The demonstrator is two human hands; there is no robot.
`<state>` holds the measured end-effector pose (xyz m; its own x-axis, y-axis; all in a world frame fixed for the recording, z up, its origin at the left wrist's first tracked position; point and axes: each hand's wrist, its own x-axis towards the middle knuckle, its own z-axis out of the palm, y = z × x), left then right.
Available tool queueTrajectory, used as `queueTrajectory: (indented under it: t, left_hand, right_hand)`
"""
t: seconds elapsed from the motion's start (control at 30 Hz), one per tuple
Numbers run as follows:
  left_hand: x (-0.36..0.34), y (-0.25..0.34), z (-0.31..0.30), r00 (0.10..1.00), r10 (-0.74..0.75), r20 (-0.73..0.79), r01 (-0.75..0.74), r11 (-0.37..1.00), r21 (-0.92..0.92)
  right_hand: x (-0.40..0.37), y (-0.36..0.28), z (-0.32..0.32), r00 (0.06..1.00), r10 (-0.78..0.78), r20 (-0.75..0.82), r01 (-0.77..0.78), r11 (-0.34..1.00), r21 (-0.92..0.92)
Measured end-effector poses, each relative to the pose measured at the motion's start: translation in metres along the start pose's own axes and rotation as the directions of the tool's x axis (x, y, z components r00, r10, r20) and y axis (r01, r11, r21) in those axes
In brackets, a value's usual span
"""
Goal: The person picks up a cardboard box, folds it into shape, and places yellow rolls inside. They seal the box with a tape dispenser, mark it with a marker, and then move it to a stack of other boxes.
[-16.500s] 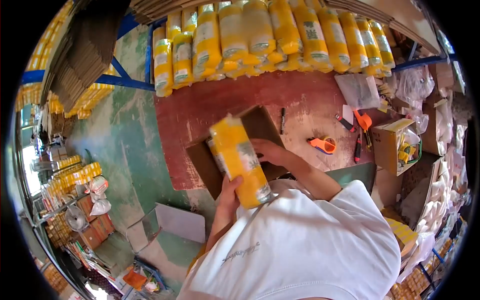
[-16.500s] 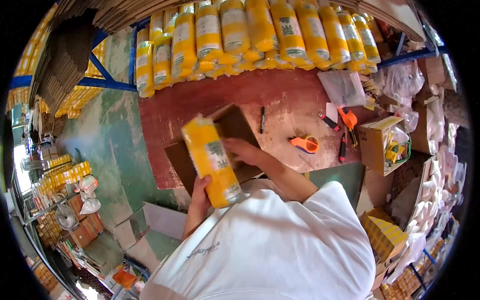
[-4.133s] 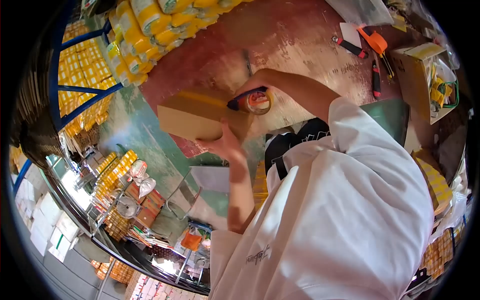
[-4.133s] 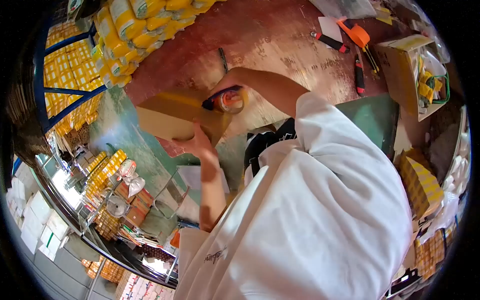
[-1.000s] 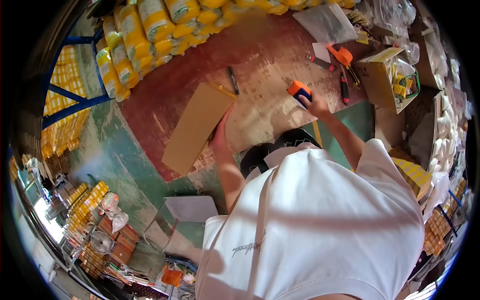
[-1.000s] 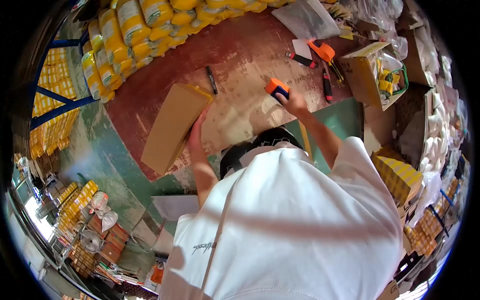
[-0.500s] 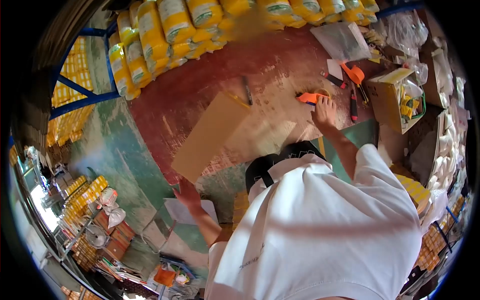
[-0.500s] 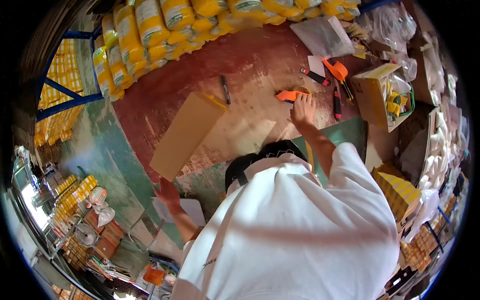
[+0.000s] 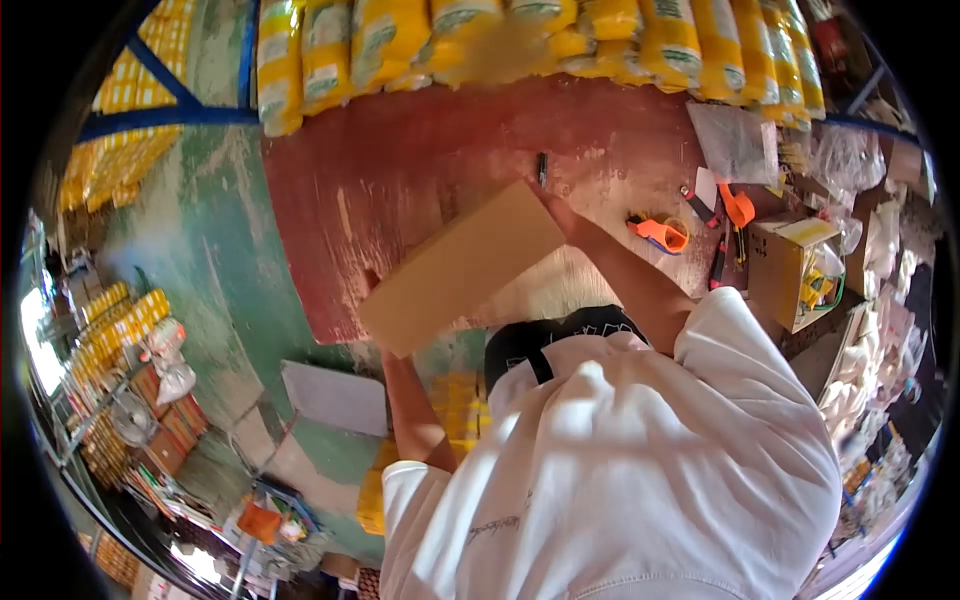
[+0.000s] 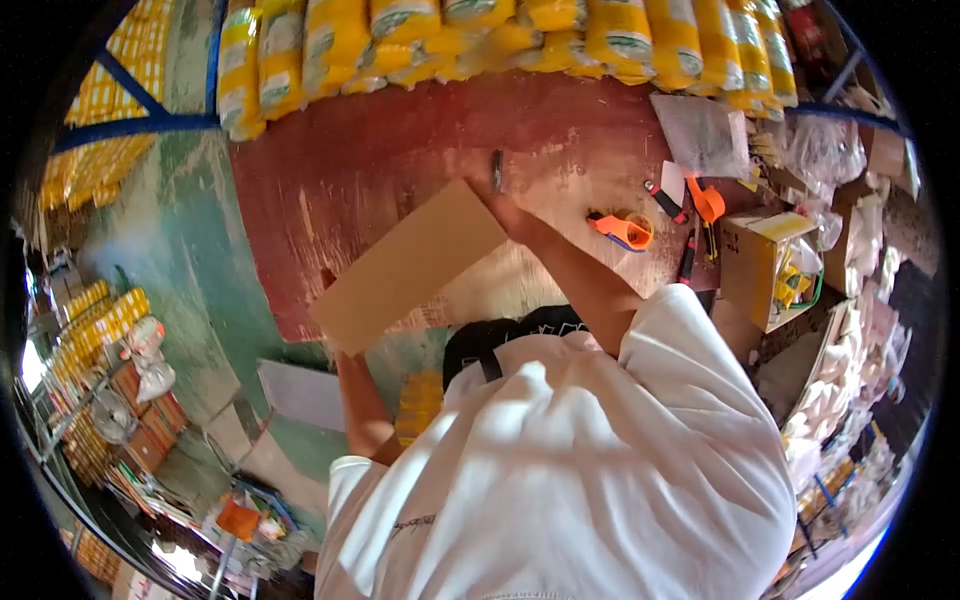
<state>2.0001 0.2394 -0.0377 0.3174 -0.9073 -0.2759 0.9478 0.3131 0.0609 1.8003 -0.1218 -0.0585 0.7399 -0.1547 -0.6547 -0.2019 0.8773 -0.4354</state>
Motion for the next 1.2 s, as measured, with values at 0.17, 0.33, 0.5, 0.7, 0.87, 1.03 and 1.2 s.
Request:
queueTrajectory:
  t: [0.17, 0.33, 0.5, 0.7, 0.87, 1.03, 1.2]
  left_hand:
    - [0.010, 0.024, -0.001, 0.997, -0.040, -0.067, 0.050, 0.987, 0.155]
    - [0.034, 0.052, 0.049, 0.972, -0.044, -0.229, 0.226, 0.424, 0.877]
    - [0.101, 0.083, 0.089, 0.696, -0.453, -0.557, 0.711, 0.329, 0.621]
    - [0.157, 0.047, 0.155, 0.557, -0.393, -0.732, 0.616, -0.396, 0.681]
    - [0.097, 0.078, 0.140, 0.554, -0.469, -0.688, 0.779, -0.001, 0.627]
    - [-0.027, 0.045, 0.047, 0.916, 0.029, -0.400, 0.159, 0.889, 0.429]
    - [-0.045, -0.090, -0.006, 0.674, 0.603, -0.427, -0.266, 0.737, 0.621]
  right_hand:
    - [0.005, -0.017, 0.007, 0.999, -0.015, 0.051, 0.028, 0.967, -0.254]
    - [0.038, -0.098, 0.059, 0.910, 0.324, 0.257, -0.104, 0.782, -0.615]
    - [0.063, -0.141, 0.114, 0.627, 0.748, 0.216, -0.321, 0.500, -0.804]
    - [0.075, -0.129, 0.188, 0.598, 0.767, -0.234, -0.205, -0.136, -0.969]
    - [0.062, -0.153, 0.117, 0.718, 0.658, -0.226, -0.187, -0.130, -0.974]
    - [0.014, -0.096, -0.035, 0.944, 0.236, 0.233, -0.062, 0.817, -0.574]
    - [-0.062, 0.013, 0.018, 0.906, -0.422, 0.014, 0.369, 0.774, -0.514]
